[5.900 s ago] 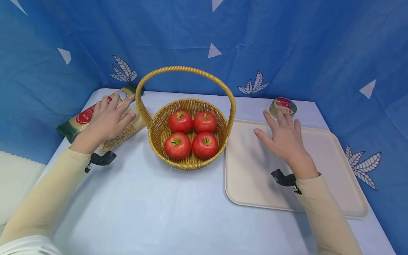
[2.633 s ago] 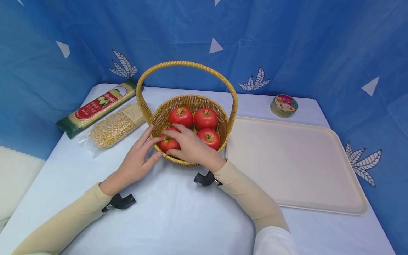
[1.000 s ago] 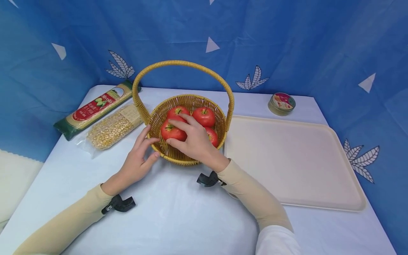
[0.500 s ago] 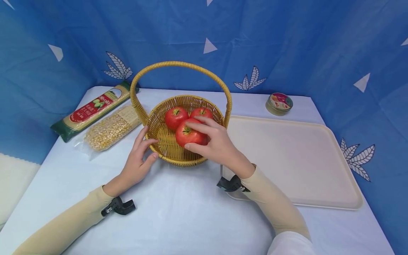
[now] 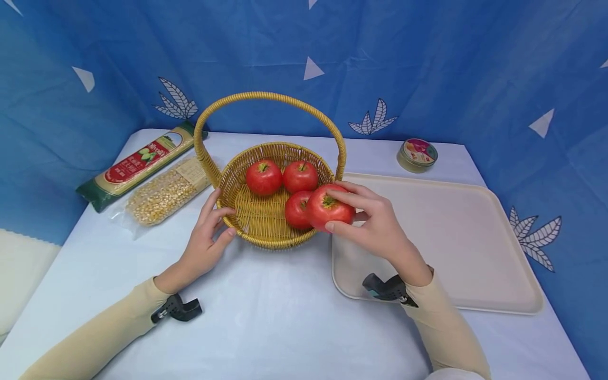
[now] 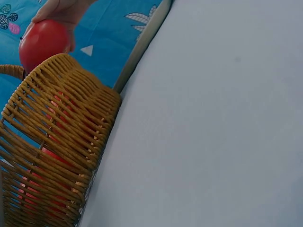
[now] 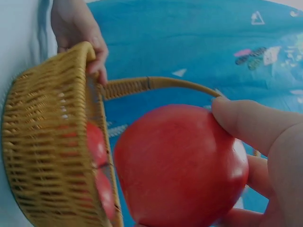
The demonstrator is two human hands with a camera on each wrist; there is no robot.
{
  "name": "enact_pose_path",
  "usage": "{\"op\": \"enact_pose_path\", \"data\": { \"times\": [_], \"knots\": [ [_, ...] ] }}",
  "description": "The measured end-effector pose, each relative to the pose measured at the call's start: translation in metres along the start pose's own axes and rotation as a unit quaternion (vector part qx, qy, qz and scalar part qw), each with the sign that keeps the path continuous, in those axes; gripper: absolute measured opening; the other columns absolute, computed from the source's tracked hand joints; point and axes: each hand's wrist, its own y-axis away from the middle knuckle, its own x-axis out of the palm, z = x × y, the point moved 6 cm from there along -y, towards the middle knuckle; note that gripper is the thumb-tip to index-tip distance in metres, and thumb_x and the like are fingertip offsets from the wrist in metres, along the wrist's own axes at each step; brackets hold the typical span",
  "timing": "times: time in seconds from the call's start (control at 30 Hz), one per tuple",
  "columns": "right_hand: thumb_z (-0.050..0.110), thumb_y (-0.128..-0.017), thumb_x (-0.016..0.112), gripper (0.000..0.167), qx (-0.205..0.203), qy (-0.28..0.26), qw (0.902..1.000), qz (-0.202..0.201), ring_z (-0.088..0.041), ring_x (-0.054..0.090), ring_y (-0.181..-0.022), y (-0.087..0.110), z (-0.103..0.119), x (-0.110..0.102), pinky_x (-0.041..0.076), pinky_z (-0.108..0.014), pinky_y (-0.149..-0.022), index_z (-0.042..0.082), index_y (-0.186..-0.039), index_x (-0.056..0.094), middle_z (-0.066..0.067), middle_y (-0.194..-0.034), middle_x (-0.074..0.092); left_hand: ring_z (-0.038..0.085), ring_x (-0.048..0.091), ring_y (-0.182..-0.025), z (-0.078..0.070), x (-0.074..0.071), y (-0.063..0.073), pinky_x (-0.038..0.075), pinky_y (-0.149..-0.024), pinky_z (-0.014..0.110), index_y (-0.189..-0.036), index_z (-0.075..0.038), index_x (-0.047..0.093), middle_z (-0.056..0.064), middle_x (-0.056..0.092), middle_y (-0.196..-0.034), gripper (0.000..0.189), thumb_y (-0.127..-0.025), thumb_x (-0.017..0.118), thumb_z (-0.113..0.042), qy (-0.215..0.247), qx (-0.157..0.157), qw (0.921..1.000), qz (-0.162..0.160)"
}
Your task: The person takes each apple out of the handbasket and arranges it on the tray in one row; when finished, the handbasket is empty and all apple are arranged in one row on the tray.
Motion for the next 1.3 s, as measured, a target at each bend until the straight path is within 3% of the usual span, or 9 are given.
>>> {"op": "enact_pose_path", "data": {
  "times": [0.1, 0.2, 0.33, 0.43, 0.6, 0.67, 0.87, 1.2, 1.3],
  "knots": [
    [0.001, -0.086, 0.079, 0.054, 0.011, -0.009, 0.9999, -0.004, -0.015, 0.052, -0.126, 0.004, -0.002, -0.016, 0.057, -0.013, -0.079, 0.008, -0.137, 0.064, -0.014, -0.148, 0.055, 0.050, 0.031, -0.150, 0.000, 0.000, 0.000, 0.043, -0.113, 0.047, -0.127, 0.003, 0.056, 0.020, 0.013, -0.171, 0.034, -0.098, 0.065, -0.012, 0.002, -0.001, 1.0000, -0.001],
    [-0.006, -0.085, 0.076, 0.055, 0.008, -0.024, 0.9996, -0.015, -0.009, 0.052, -0.126, 0.007, -0.004, -0.033, 0.058, -0.013, -0.079, 0.005, -0.137, 0.064, -0.003, -0.146, 0.057, 0.050, 0.030, -0.150, -0.001, 0.000, 0.000, 0.043, -0.112, 0.051, -0.126, 0.002, 0.056, 0.020, 0.012, -0.171, 0.032, -0.098, 0.065, -0.012, 0.005, -0.001, 1.0000, 0.000],
    [-0.014, -0.083, 0.073, 0.057, 0.008, -0.041, 0.9983, -0.041, -0.009, 0.052, -0.127, 0.008, -0.013, -0.052, 0.058, -0.012, -0.078, 0.001, -0.138, 0.062, 0.015, -0.140, 0.057, 0.051, 0.031, -0.149, -0.002, 0.000, -0.001, 0.044, -0.112, 0.053, -0.124, 0.002, 0.056, 0.023, 0.013, -0.170, 0.030, -0.099, 0.064, -0.013, 0.004, 0.001, 1.0000, -0.001],
    [-0.013, -0.085, 0.071, 0.059, 0.016, -0.038, 0.9972, -0.062, -0.009, 0.050, -0.128, 0.006, -0.023, -0.061, 0.057, -0.011, -0.078, 0.002, -0.140, 0.060, 0.020, -0.138, 0.056, 0.051, 0.031, -0.149, -0.001, -0.001, -0.002, 0.044, -0.112, 0.053, -0.122, 0.004, 0.056, 0.025, 0.013, -0.169, 0.030, -0.099, 0.064, -0.013, 0.003, 0.002, 1.0000, -0.001],
    [-0.002, -0.089, 0.074, 0.057, 0.053, -0.021, 0.9947, -0.085, -0.006, 0.048, -0.125, -0.003, -0.048, -0.066, 0.054, -0.008, -0.078, 0.008, -0.143, 0.059, 0.008, -0.142, 0.059, 0.052, 0.031, -0.149, -0.001, -0.002, -0.002, 0.044, -0.112, 0.055, -0.121, 0.005, 0.055, 0.023, 0.013, -0.170, 0.029, -0.100, 0.063, -0.014, 0.005, -0.001, 1.0000, -0.001],
    [0.002, -0.090, 0.074, 0.057, 0.072, -0.015, 0.9932, -0.090, -0.005, 0.048, -0.123, -0.007, -0.059, -0.065, 0.054, -0.007, -0.078, 0.009, -0.144, 0.058, -0.003, -0.144, 0.058, 0.051, 0.031, -0.149, -0.001, -0.002, -0.002, 0.044, -0.112, 0.056, -0.121, 0.004, 0.055, 0.022, 0.012, -0.170, 0.029, -0.100, 0.063, -0.013, 0.006, -0.001, 1.0000, 0.000],
    [0.013, -0.094, 0.074, 0.057, 0.131, 0.003, 0.9867, -0.097, -0.004, 0.047, -0.121, -0.014, -0.095, -0.057, 0.051, -0.004, -0.079, 0.012, -0.147, 0.055, -0.018, -0.150, 0.052, 0.051, 0.032, -0.149, 0.001, 0.001, -0.002, 0.044, -0.112, 0.057, -0.120, 0.004, 0.056, 0.023, 0.012, -0.170, 0.027, -0.098, 0.064, -0.008, 0.008, 0.000, 1.0000, 0.002],
    [0.013, -0.094, 0.073, 0.057, 0.129, -0.019, 0.9851, -0.112, 0.000, 0.048, -0.122, -0.018, -0.132, -0.041, 0.047, -0.002, -0.086, 0.009, -0.147, 0.054, -0.023, -0.152, 0.050, 0.052, 0.033, -0.148, -0.001, 0.001, -0.001, 0.044, -0.111, 0.058, -0.119, 0.004, 0.055, 0.024, 0.012, -0.170, 0.027, -0.099, 0.064, -0.012, 0.014, 0.002, 0.9999, 0.001],
    [0.014, -0.094, 0.074, 0.056, 0.131, -0.016, 0.9852, -0.110, -0.005, 0.050, -0.124, -0.019, -0.138, -0.036, 0.046, -0.002, -0.089, 0.009, -0.146, 0.055, -0.022, -0.152, 0.051, 0.052, 0.033, -0.148, -0.001, 0.001, -0.001, 0.044, -0.111, 0.057, -0.119, 0.003, 0.055, 0.024, 0.012, -0.170, 0.027, -0.098, 0.064, -0.010, 0.016, 0.001, 0.9999, 0.002]
  ]
}}
